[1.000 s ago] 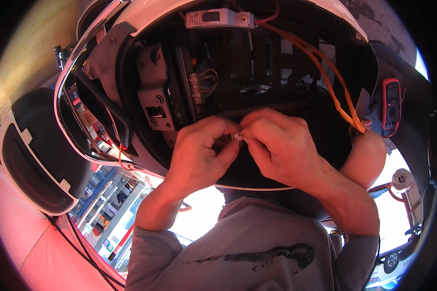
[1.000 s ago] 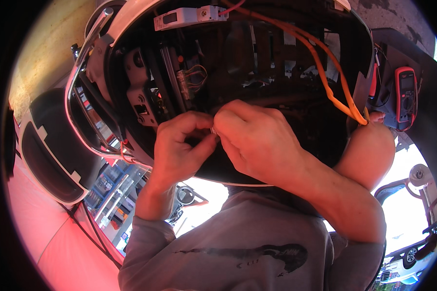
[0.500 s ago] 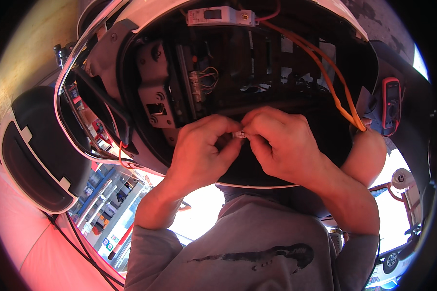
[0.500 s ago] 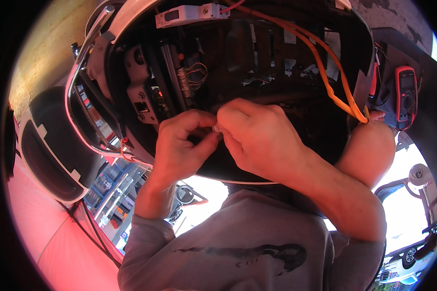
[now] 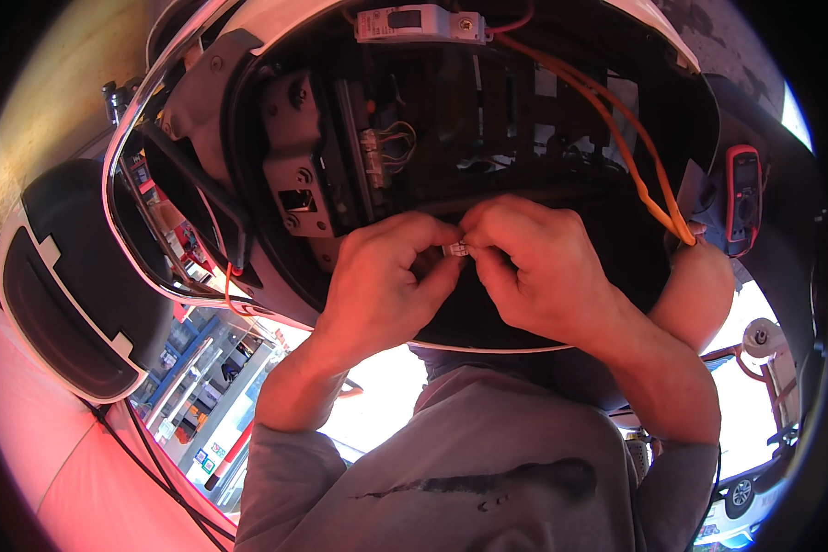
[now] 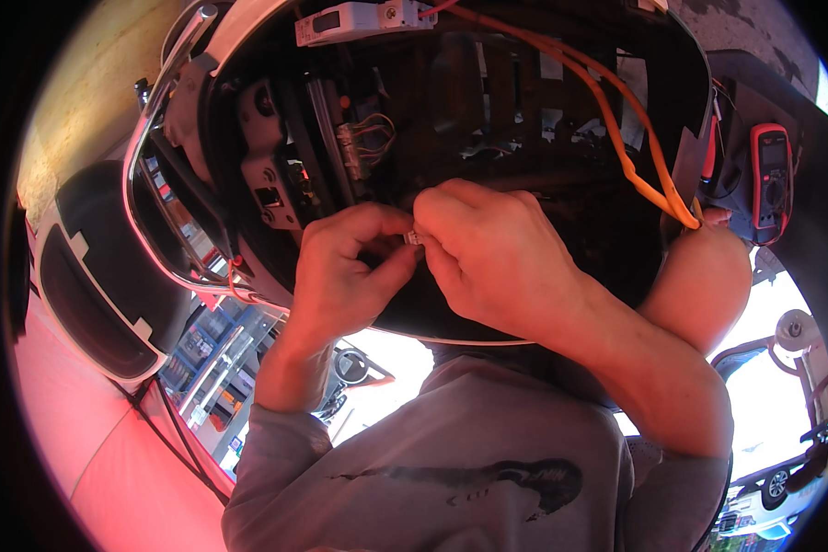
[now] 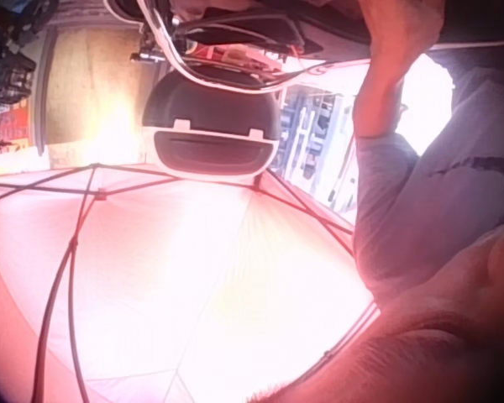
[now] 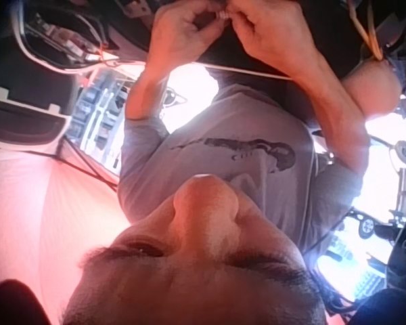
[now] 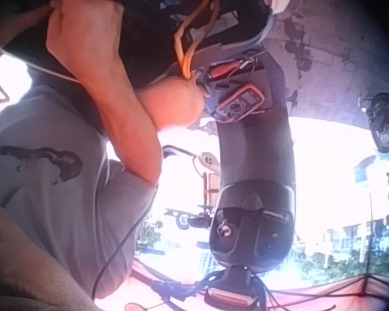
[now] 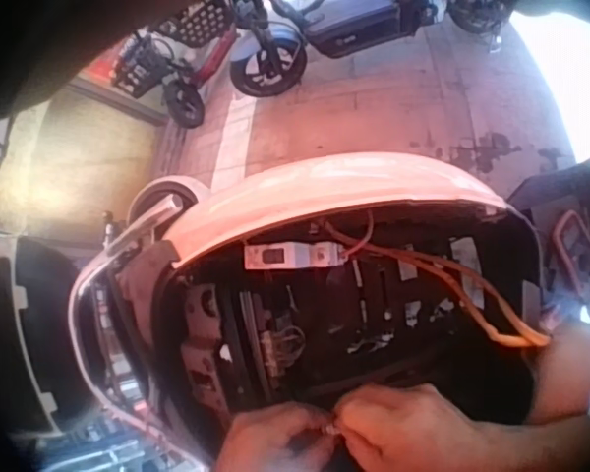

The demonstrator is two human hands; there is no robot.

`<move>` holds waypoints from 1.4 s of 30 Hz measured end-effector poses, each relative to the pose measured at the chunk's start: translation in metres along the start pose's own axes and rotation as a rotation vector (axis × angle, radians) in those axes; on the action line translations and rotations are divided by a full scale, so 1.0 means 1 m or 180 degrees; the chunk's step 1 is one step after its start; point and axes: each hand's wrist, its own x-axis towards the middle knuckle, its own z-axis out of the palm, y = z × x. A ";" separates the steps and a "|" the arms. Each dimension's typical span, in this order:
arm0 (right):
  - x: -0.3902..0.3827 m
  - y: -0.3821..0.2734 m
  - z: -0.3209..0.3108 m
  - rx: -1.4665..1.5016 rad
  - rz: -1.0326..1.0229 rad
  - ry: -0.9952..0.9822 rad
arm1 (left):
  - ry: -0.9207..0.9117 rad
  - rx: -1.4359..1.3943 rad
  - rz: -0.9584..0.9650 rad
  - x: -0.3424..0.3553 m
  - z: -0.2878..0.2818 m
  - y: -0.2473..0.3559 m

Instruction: The person works inside the open compartment of a white scooter, manipulating small white connectors and wires with both hands. They repeatedly connect and disconnect the connectors, then pick up a black electronic control unit and attach a connector to it before placing it back into the compartment.

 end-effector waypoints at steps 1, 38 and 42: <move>0.000 -0.001 0.000 -0.0026 0.0024 -0.0014 | 0.0001 0.0014 -0.0006 0.000 0.000 0.000; 0.007 -0.004 -0.003 0.0858 0.1423 -0.0454 | 0.0042 0.0101 -0.0071 0.002 0.003 -0.002; 0.019 0.005 -0.005 0.0558 0.1885 -0.0855 | 0.0072 0.0341 -0.0163 0.002 0.001 -0.003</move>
